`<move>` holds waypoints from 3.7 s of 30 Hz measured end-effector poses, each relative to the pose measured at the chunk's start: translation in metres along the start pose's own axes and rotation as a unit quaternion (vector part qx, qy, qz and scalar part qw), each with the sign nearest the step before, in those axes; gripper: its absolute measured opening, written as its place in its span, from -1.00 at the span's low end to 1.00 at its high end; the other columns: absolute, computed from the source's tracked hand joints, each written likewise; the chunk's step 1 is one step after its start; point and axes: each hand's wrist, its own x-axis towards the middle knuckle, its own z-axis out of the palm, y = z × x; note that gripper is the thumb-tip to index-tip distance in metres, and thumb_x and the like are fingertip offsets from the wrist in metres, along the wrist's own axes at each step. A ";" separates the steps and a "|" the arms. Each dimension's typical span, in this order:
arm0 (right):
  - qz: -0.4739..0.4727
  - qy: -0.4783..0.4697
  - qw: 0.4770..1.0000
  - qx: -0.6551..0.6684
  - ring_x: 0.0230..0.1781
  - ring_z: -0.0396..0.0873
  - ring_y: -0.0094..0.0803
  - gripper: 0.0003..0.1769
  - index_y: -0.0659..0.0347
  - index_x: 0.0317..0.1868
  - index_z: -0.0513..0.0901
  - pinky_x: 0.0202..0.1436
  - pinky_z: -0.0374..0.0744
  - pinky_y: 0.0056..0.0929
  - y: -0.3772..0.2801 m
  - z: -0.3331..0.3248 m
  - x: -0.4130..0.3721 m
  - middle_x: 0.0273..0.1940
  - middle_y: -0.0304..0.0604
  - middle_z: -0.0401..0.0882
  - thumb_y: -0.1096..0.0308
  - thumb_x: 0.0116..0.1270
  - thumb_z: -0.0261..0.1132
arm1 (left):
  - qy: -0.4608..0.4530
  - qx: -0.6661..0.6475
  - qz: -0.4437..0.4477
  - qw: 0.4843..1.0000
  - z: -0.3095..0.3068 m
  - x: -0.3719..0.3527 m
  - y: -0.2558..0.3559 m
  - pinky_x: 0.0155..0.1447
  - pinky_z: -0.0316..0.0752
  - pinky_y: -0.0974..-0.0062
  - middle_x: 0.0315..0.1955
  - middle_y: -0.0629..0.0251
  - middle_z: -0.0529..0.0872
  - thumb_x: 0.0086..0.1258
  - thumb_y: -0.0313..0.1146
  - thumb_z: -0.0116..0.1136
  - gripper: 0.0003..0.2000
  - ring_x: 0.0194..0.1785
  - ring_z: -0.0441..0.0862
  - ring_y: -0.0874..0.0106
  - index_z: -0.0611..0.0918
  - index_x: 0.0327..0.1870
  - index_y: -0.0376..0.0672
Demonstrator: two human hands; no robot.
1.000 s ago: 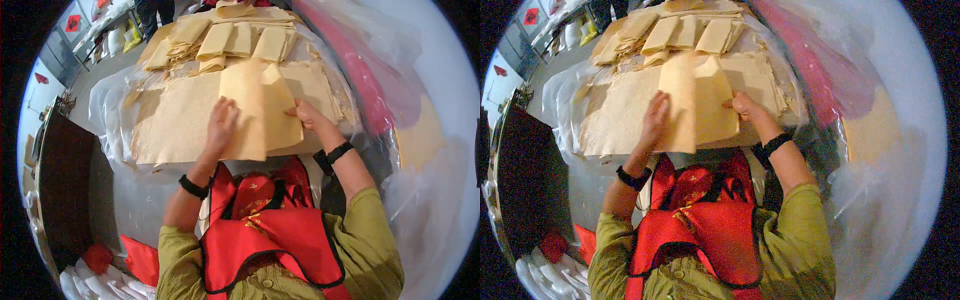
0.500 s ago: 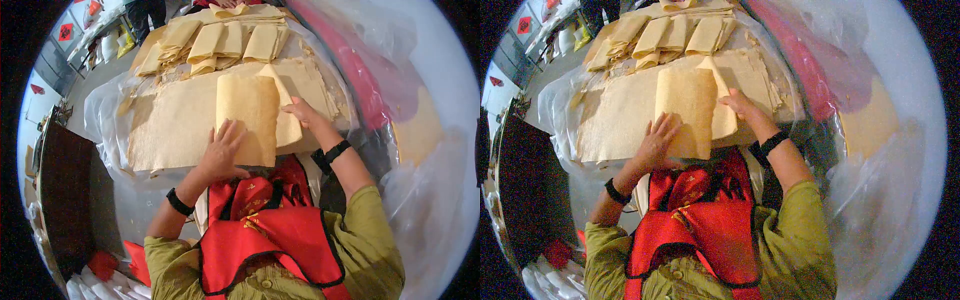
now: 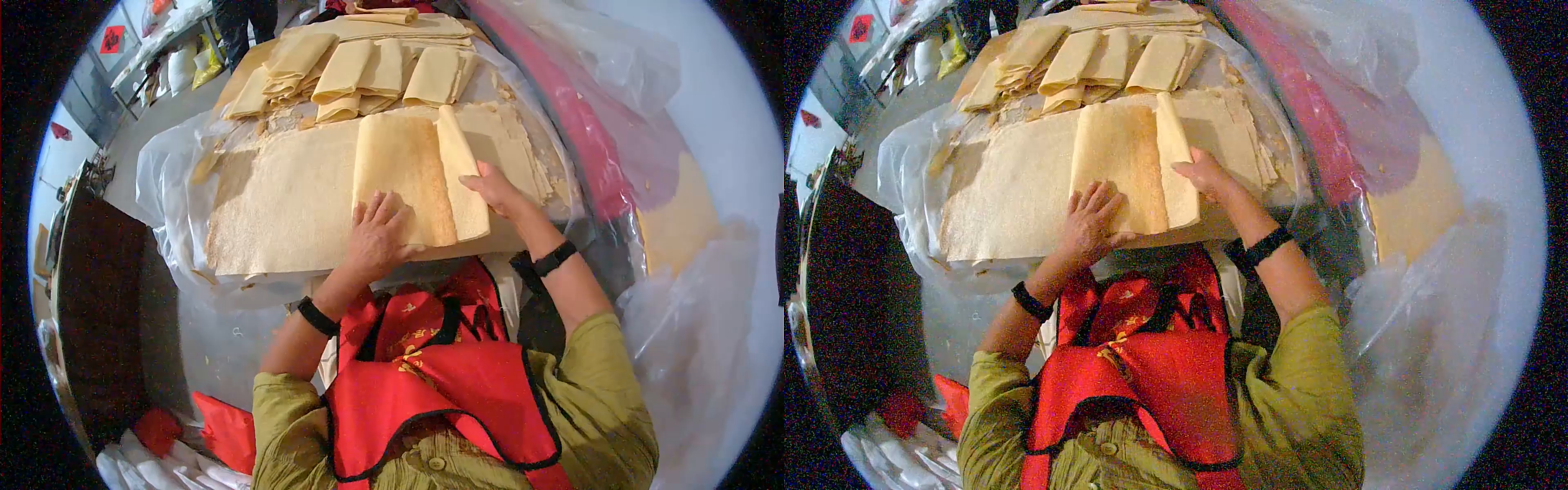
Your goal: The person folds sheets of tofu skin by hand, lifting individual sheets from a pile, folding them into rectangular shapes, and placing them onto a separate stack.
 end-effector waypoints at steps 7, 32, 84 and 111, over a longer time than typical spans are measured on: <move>-0.155 0.027 0.933 -0.323 -0.24 0.55 -0.01 -0.49 0.31 -0.03 0.45 -0.16 0.52 -0.21 -0.063 0.067 -0.036 -0.25 0.11 0.55 0.08 0.13 0.20 | -0.030 -0.374 -0.110 0.920 -0.007 0.014 -0.034 0.06 0.30 0.31 -0.17 0.10 0.54 0.20 0.16 -0.02 -0.44 -0.02 0.45 0.25 0.53 -0.07 -0.21; -0.398 0.091 0.779 -0.476 0.30 -0.02 0.08 -0.10 0.16 0.27 0.19 0.32 0.05 -0.12 -0.019 0.113 0.013 0.30 0.19 -0.07 -0.30 0.06 0.09 | 0.205 -0.433 -0.199 0.855 0.016 -0.015 -0.041 -0.13 0.38 0.59 -0.05 0.10 0.47 0.03 -0.57 0.06 -0.91 -0.16 0.47 0.50 0.44 -0.45 -0.27; -0.065 0.031 0.989 0.129 -0.01 0.42 -0.43 -0.42 0.39 0.16 0.20 0.01 0.46 -0.47 -0.007 0.122 -0.013 0.06 -0.02 0.37 0.49 0.15 0.22 | 0.267 0.015 -0.108 0.958 0.041 -0.033 -0.034 0.29 -0.01 0.02 0.16 0.00 0.30 0.15 -0.42 0.00 -0.60 0.26 0.21 0.08 0.39 0.05 -0.32; -0.372 -0.009 0.808 -0.457 0.20 0.23 -0.02 -0.33 0.31 0.16 0.28 0.25 0.21 -0.17 -0.016 0.089 -0.047 0.15 0.08 0.29 0.17 0.09 0.26 | 0.454 -0.541 -0.475 0.524 -0.035 -0.148 -0.074 -0.14 0.47 0.51 -0.17 0.26 0.54 0.20 -0.39 0.16 -0.68 -0.13 0.54 0.42 0.42 -0.05 -0.24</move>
